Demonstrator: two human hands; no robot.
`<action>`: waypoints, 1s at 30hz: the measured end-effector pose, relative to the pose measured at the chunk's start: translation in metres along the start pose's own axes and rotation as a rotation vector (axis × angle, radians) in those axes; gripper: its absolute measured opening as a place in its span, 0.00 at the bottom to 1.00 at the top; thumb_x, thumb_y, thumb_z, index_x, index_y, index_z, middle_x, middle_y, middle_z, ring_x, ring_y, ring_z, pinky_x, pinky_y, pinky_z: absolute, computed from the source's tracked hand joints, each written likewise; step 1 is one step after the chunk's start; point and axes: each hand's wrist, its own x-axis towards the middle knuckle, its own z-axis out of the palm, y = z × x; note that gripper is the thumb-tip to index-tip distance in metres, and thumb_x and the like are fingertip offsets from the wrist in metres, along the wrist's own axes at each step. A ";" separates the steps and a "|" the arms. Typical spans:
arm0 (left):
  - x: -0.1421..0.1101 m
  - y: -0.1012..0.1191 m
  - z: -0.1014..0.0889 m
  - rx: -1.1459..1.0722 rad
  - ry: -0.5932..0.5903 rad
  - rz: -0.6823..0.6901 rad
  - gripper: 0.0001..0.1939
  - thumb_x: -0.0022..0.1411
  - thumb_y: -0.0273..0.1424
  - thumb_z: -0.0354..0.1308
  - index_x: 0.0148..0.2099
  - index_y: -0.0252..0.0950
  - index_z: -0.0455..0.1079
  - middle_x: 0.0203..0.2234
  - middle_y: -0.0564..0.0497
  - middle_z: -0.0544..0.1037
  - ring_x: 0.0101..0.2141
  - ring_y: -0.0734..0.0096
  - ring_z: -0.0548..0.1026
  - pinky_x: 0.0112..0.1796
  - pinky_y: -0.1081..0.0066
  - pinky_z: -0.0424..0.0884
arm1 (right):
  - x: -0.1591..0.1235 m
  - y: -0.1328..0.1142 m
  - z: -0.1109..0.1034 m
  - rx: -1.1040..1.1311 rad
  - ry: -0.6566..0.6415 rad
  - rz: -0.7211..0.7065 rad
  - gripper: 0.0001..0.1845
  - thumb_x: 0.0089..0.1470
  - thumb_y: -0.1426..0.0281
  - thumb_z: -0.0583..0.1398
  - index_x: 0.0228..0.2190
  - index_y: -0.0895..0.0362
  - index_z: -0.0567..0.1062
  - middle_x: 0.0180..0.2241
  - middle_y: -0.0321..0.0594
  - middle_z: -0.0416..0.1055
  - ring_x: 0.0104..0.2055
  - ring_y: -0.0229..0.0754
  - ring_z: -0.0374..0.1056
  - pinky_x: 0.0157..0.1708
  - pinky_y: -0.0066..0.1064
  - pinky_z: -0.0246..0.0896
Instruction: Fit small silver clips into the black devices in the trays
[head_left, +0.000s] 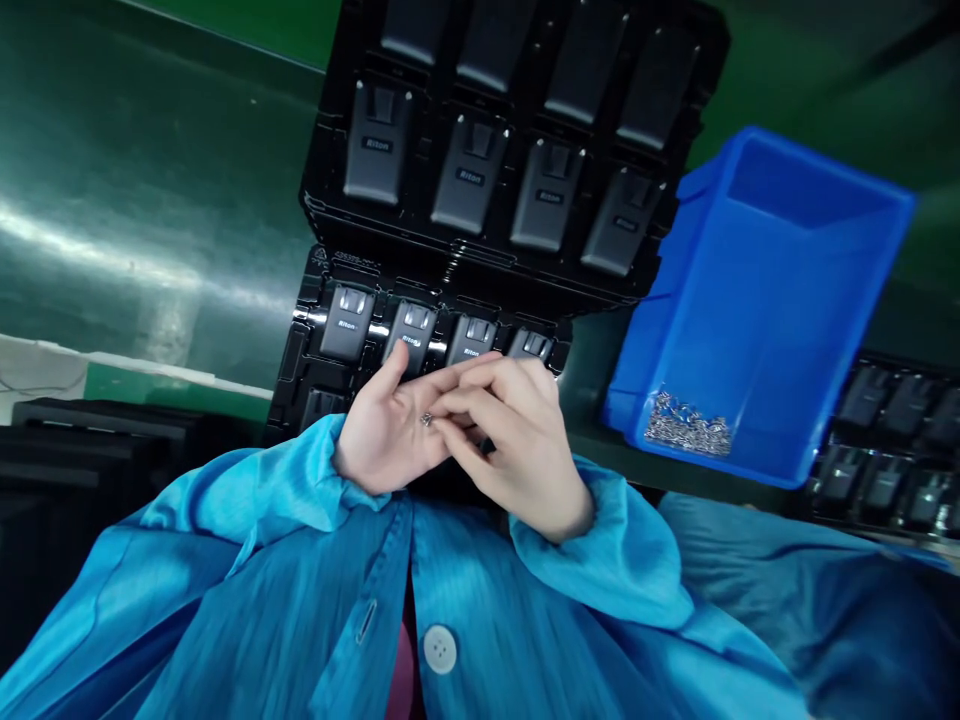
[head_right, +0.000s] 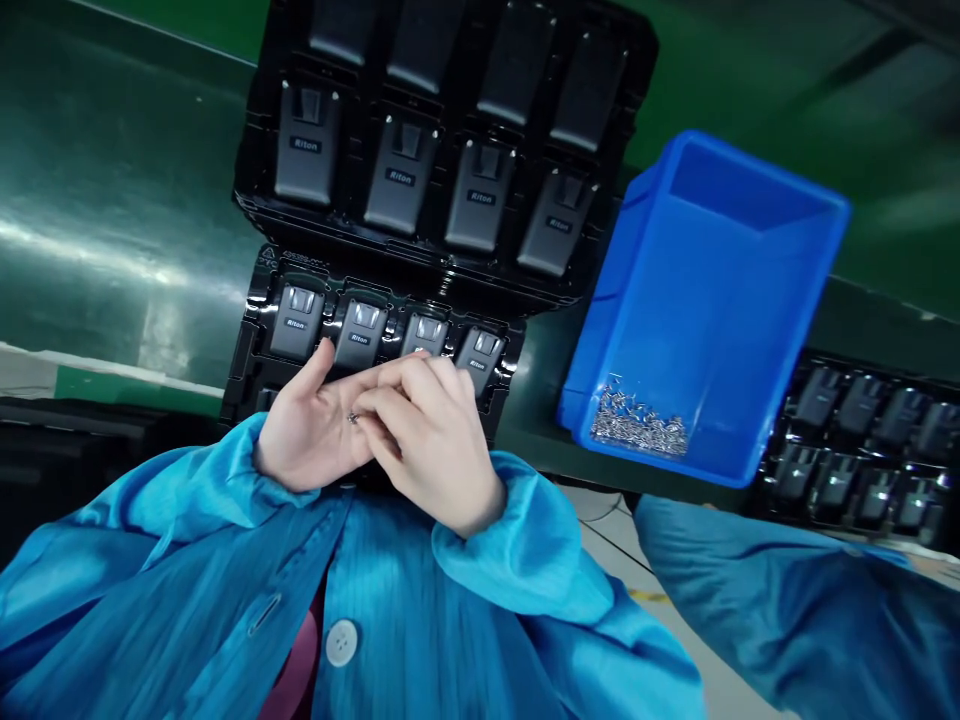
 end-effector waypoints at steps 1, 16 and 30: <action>0.000 0.000 0.000 0.006 -0.012 0.001 0.42 0.70 0.53 0.25 0.63 0.27 0.63 0.41 0.40 0.78 0.43 0.59 0.77 0.44 0.64 0.70 | 0.000 0.000 0.000 -0.013 -0.011 0.000 0.02 0.57 0.72 0.61 0.34 0.54 0.75 0.36 0.39 0.70 0.41 0.45 0.62 0.40 0.40 0.58; 0.006 -0.001 0.003 -0.011 0.030 -0.021 0.41 0.71 0.49 0.24 0.59 0.25 0.67 0.37 0.40 0.79 0.43 0.60 0.78 0.42 0.65 0.71 | -0.001 0.005 0.012 -0.006 0.076 0.022 0.05 0.53 0.74 0.61 0.31 0.53 0.70 0.36 0.36 0.70 0.44 0.45 0.63 0.56 0.49 0.53; 0.010 -0.011 -0.018 0.273 0.270 0.099 0.07 0.62 0.31 0.61 0.35 0.30 0.73 0.26 0.52 0.72 0.27 0.81 0.69 0.30 0.80 0.67 | -0.006 0.015 0.002 -0.034 0.109 0.094 0.03 0.56 0.73 0.60 0.32 0.52 0.70 0.34 0.34 0.69 0.43 0.42 0.65 0.60 0.49 0.50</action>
